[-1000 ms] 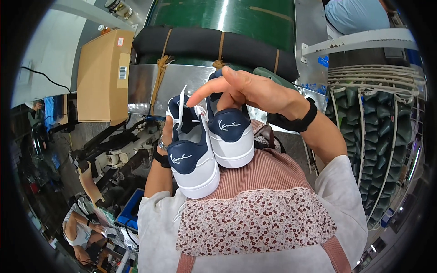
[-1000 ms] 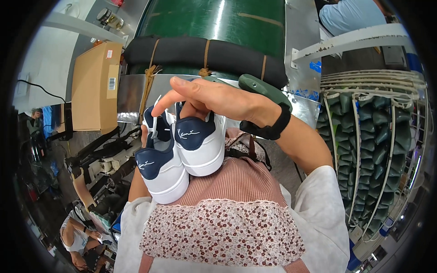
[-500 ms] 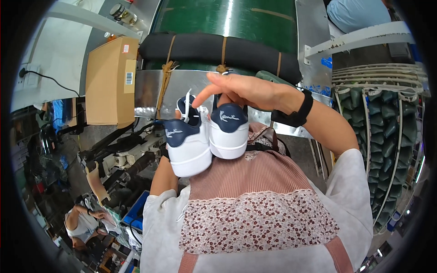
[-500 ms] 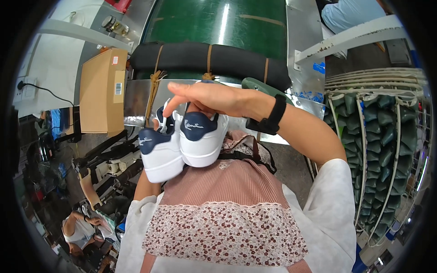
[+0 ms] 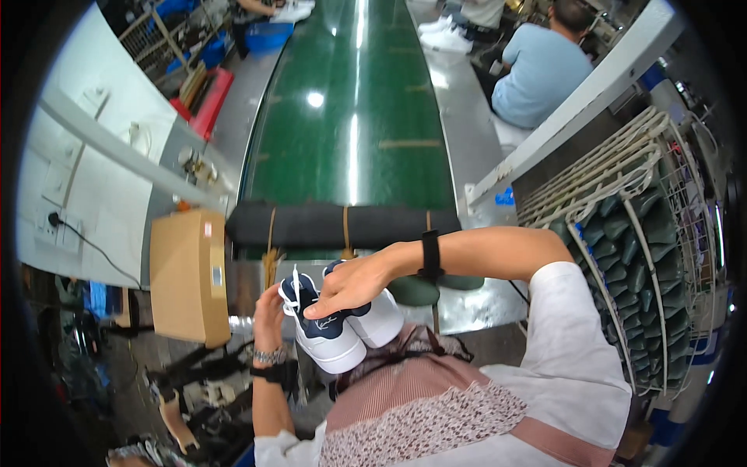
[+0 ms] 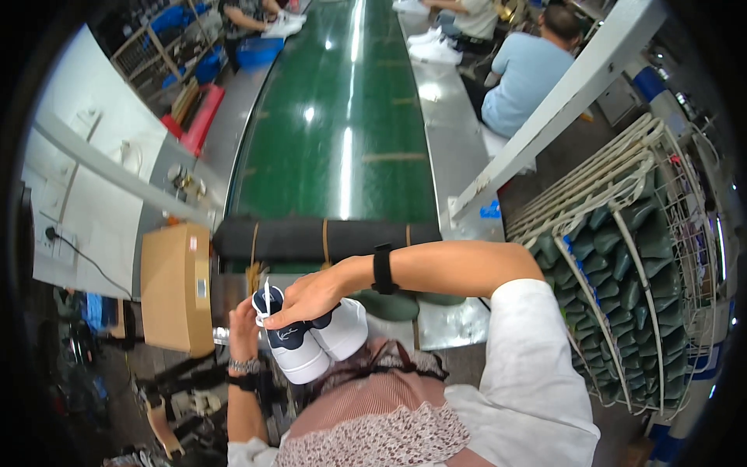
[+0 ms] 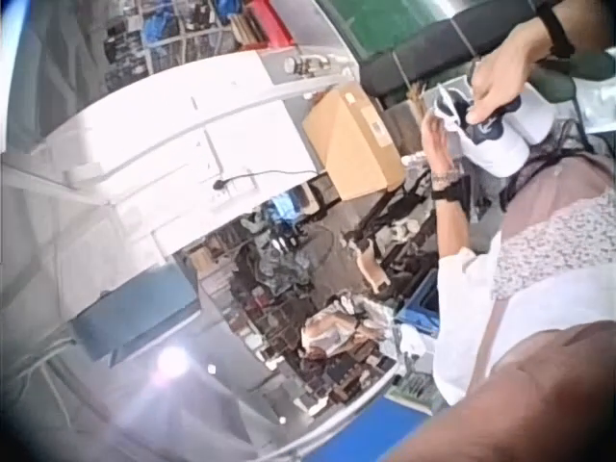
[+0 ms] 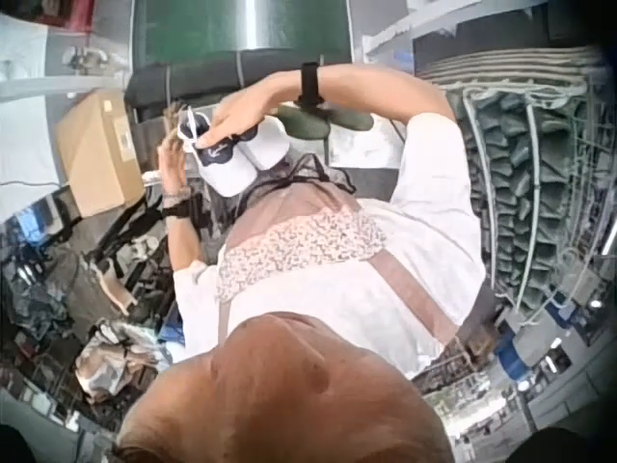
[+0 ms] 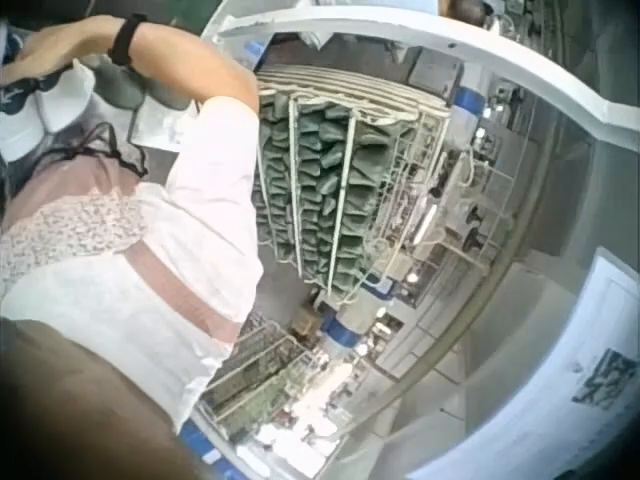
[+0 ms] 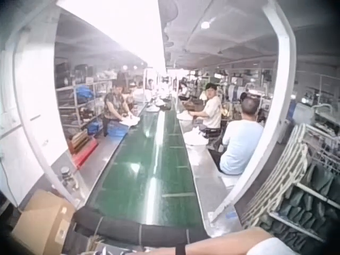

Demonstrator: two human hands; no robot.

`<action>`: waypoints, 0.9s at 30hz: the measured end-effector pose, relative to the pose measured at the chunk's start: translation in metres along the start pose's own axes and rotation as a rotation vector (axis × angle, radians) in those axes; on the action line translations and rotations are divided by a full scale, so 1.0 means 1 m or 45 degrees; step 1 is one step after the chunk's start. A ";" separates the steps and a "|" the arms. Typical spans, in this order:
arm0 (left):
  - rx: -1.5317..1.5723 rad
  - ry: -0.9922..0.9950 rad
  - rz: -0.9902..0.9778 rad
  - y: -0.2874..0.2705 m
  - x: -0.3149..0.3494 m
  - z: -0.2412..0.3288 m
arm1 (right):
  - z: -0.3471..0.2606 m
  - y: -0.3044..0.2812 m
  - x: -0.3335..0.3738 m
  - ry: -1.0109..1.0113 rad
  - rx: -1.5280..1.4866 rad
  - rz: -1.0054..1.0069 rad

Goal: Picking shoes from a conveyor belt, inserting matching plastic shoe lasts, and organizing them on racks or the belt.

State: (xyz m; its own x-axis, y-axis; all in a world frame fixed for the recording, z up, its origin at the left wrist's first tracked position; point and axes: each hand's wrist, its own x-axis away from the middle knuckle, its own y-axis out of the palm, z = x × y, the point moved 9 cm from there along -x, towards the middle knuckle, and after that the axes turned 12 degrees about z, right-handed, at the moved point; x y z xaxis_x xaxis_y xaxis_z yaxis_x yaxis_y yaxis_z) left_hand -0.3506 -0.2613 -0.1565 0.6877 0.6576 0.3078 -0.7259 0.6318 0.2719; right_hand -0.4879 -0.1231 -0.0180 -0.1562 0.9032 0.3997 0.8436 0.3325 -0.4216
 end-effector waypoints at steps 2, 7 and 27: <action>-0.046 0.041 0.200 -0.033 -0.010 0.002 | 0.010 -0.034 -0.003 -0.003 0.101 0.094; -0.154 -0.157 0.321 -0.048 0.019 -0.050 | 0.024 -0.106 0.004 0.028 0.063 0.285; -0.322 -0.503 0.499 -0.043 0.101 -0.150 | 0.223 -0.231 0.029 0.064 1.399 1.144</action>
State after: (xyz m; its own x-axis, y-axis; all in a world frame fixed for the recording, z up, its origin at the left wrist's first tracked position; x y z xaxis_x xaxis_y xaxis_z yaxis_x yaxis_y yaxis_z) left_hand -0.2471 -0.1606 -0.2736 0.2773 0.6892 0.6694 -0.8640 0.4837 -0.1401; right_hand -0.8022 -0.1133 -0.0903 0.2485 0.9140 -0.3207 -0.1816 -0.2813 -0.9423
